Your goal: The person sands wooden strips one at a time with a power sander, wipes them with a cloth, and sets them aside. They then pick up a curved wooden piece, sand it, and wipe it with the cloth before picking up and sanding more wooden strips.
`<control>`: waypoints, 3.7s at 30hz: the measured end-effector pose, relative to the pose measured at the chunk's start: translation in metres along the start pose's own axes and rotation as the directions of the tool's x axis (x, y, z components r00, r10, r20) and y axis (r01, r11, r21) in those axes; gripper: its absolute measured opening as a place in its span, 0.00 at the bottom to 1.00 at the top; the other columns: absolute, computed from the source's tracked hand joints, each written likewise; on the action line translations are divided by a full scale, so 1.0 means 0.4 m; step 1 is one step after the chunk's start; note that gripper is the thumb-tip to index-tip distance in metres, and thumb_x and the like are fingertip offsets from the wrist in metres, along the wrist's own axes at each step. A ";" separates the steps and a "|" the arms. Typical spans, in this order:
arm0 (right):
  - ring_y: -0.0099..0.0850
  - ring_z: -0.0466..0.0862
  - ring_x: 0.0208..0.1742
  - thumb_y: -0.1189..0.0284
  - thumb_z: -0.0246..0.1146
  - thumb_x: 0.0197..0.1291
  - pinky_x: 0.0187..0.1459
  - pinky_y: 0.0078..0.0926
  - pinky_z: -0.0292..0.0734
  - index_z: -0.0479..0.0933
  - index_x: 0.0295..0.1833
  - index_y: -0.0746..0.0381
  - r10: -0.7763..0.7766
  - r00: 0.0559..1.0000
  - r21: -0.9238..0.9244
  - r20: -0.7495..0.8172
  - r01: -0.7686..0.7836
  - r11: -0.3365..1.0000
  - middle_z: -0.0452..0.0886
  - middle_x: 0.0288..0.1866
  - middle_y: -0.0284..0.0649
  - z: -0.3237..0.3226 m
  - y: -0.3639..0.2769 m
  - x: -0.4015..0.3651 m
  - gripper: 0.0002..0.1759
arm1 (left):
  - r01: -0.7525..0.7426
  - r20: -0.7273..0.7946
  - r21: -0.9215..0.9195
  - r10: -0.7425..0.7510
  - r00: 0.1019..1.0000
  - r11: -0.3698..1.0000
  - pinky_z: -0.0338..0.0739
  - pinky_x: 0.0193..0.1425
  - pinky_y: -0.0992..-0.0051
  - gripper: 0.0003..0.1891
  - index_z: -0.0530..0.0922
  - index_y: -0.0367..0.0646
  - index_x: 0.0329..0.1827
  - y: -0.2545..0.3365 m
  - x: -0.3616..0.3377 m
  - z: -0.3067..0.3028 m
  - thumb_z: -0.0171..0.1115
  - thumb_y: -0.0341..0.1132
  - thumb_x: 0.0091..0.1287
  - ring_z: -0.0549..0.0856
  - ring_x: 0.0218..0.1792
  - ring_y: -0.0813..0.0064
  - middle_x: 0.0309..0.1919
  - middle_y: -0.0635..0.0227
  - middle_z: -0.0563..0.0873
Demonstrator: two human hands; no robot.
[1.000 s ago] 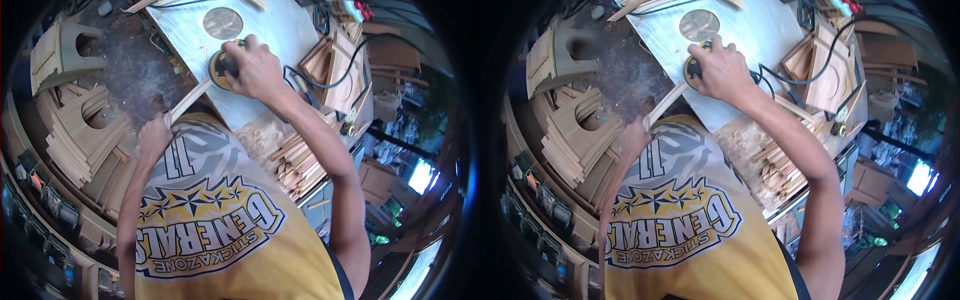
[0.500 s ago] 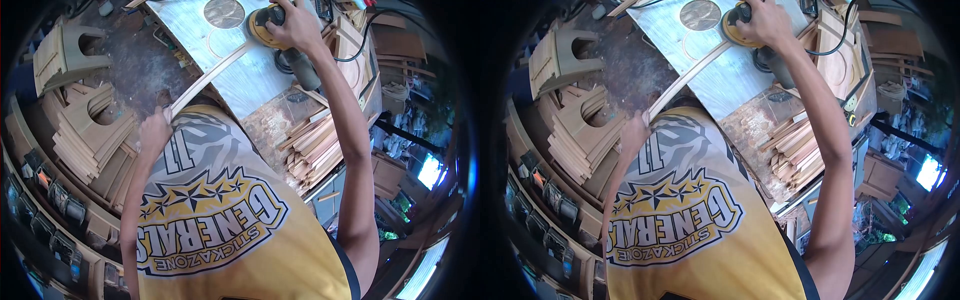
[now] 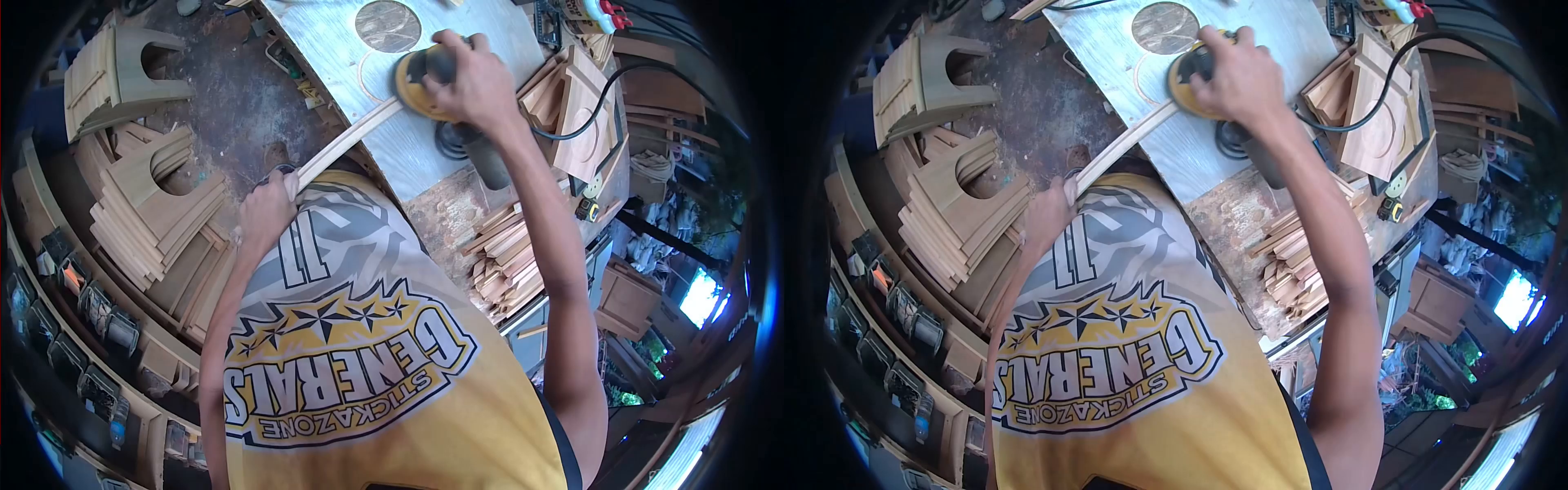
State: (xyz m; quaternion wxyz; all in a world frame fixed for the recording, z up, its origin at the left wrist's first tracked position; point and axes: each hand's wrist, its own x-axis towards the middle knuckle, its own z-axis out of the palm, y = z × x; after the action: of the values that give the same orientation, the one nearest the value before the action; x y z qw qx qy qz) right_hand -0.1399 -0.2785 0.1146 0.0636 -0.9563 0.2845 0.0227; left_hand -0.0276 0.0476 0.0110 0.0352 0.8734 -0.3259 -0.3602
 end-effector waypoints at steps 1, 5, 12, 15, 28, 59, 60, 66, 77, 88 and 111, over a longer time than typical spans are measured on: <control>0.58 0.89 0.47 0.58 0.73 0.56 0.51 0.51 0.86 0.78 0.67 0.47 0.039 0.999 -0.005 -0.028 -0.040 0.999 0.80 0.54 0.58 0.003 0.030 0.014 0.31 | -0.010 -0.017 -0.008 0.010 1.000 1.000 0.83 0.50 0.44 0.21 0.78 0.39 0.54 0.000 -0.001 -0.004 0.71 0.45 0.67 0.91 0.43 0.38 0.37 0.40 0.90; 0.56 0.89 0.47 0.58 0.73 0.56 0.52 0.50 0.86 0.77 0.68 0.48 0.031 0.999 0.036 -0.024 -0.030 0.999 0.81 0.54 0.57 -0.004 0.035 0.006 0.32 | -0.029 -0.031 -0.017 0.028 0.999 0.999 0.83 0.49 0.44 0.22 0.78 0.38 0.53 0.001 0.004 -0.009 0.72 0.45 0.67 0.91 0.42 0.37 0.36 0.40 0.90; 0.59 0.88 0.46 0.57 0.74 0.56 0.47 0.54 0.87 0.75 0.66 0.46 -0.088 0.996 0.007 0.024 0.088 0.996 0.79 0.52 0.57 -0.011 -0.026 -0.030 0.32 | -0.119 -0.069 -0.048 0.115 0.991 0.992 0.83 0.48 0.43 0.18 0.78 0.36 0.52 -0.002 0.024 0.031 0.69 0.40 0.67 0.90 0.41 0.36 0.36 0.39 0.90; 0.58 0.88 0.50 0.54 0.72 0.56 0.54 0.52 0.85 0.77 0.69 0.46 0.090 0.996 -0.038 0.018 -0.090 0.995 0.81 0.55 0.59 -0.018 0.057 0.046 0.33 | -0.092 -0.071 -0.036 0.090 0.993 0.995 0.84 0.48 0.43 0.16 0.78 0.36 0.52 -0.007 0.013 0.018 0.67 0.37 0.67 0.90 0.41 0.36 0.36 0.38 0.90; 0.57 0.88 0.51 0.55 0.74 0.55 0.59 0.49 0.83 0.77 0.69 0.51 0.091 0.995 0.018 0.047 -0.092 0.996 0.81 0.53 0.59 -0.032 0.048 0.056 0.36 | -0.118 -0.081 -0.030 0.115 0.990 0.993 0.85 0.47 0.45 0.14 0.78 0.35 0.50 -0.011 0.018 0.005 0.66 0.32 0.64 0.91 0.42 0.38 0.38 0.40 0.90; 0.66 0.83 0.52 0.64 0.75 0.52 0.50 0.59 0.84 0.71 0.65 0.49 0.351 0.931 0.294 -0.103 -0.309 0.905 0.73 0.59 0.59 0.018 0.127 0.058 0.34 | 0.154 -0.504 -0.072 -0.170 0.847 0.985 0.80 0.43 0.39 0.17 0.75 0.46 0.59 -0.318 -0.089 -0.259 0.65 0.42 0.72 0.88 0.40 0.37 0.33 0.43 0.88; 0.66 0.83 0.52 0.64 0.75 0.52 0.50 0.59 0.84 0.71 0.65 0.49 0.296 0.954 0.301 -0.056 -0.267 0.916 0.73 0.59 0.59 0.016 0.100 0.052 0.34 | 0.066 -0.578 -0.036 -0.074 0.813 0.997 0.79 0.42 0.41 0.15 0.75 0.44 0.55 -0.297 -0.090 -0.316 0.66 0.38 0.71 0.87 0.39 0.35 0.34 0.43 0.87; 0.62 0.83 0.49 0.63 0.76 0.52 0.45 0.58 0.83 0.73 0.62 0.50 0.300 0.951 0.213 -0.072 -0.280 0.936 0.75 0.55 0.57 0.002 0.050 0.037 0.32 | -0.236 -0.867 0.076 0.182 0.464 0.969 0.82 0.43 0.55 0.17 0.82 0.43 0.47 -0.090 -0.127 -0.598 0.71 0.22 0.54 0.89 0.38 0.45 0.35 0.50 0.88; 0.53 0.83 0.51 0.60 0.77 0.52 0.48 0.52 0.81 0.73 0.59 0.56 0.303 0.938 0.162 -0.166 -0.278 0.947 0.78 0.52 0.51 0.025 0.062 0.026 0.31 | -0.271 -0.835 0.191 0.301 0.461 0.943 0.85 0.48 0.62 0.13 0.85 0.41 0.46 -0.027 -0.174 -0.690 0.70 0.20 0.58 0.92 0.42 0.51 0.40 0.55 0.91; 0.52 0.83 0.47 0.58 0.74 0.55 0.45 0.51 0.81 0.71 0.52 0.58 0.194 0.969 0.130 -0.152 -0.175 0.976 0.79 0.48 0.48 0.037 0.037 0.052 0.26 | -0.275 -0.782 0.277 0.382 0.492 0.921 0.81 0.39 0.58 0.20 0.80 0.47 0.46 -0.007 -0.146 -0.695 0.75 0.26 0.49 0.90 0.36 0.55 0.33 0.60 0.88; 0.49 0.79 0.60 0.37 0.75 0.50 0.58 0.52 0.76 0.80 0.66 0.49 -0.205 0.960 0.156 -0.193 0.236 0.959 0.80 0.59 0.46 0.023 0.066 0.022 0.42 | -0.115 -0.310 0.914 0.853 0.419 0.389 0.79 0.35 0.66 0.06 0.78 0.49 0.39 0.155 0.142 -0.793 0.63 0.39 0.65 0.88 0.31 0.69 0.28 0.69 0.84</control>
State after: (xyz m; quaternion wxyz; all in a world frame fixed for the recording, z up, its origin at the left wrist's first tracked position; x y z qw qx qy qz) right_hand -0.1468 -0.3038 0.1019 0.1255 -0.9709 0.1811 -0.0938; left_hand 0.1755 -0.0899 0.2290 -0.0990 0.6854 -0.6716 0.2632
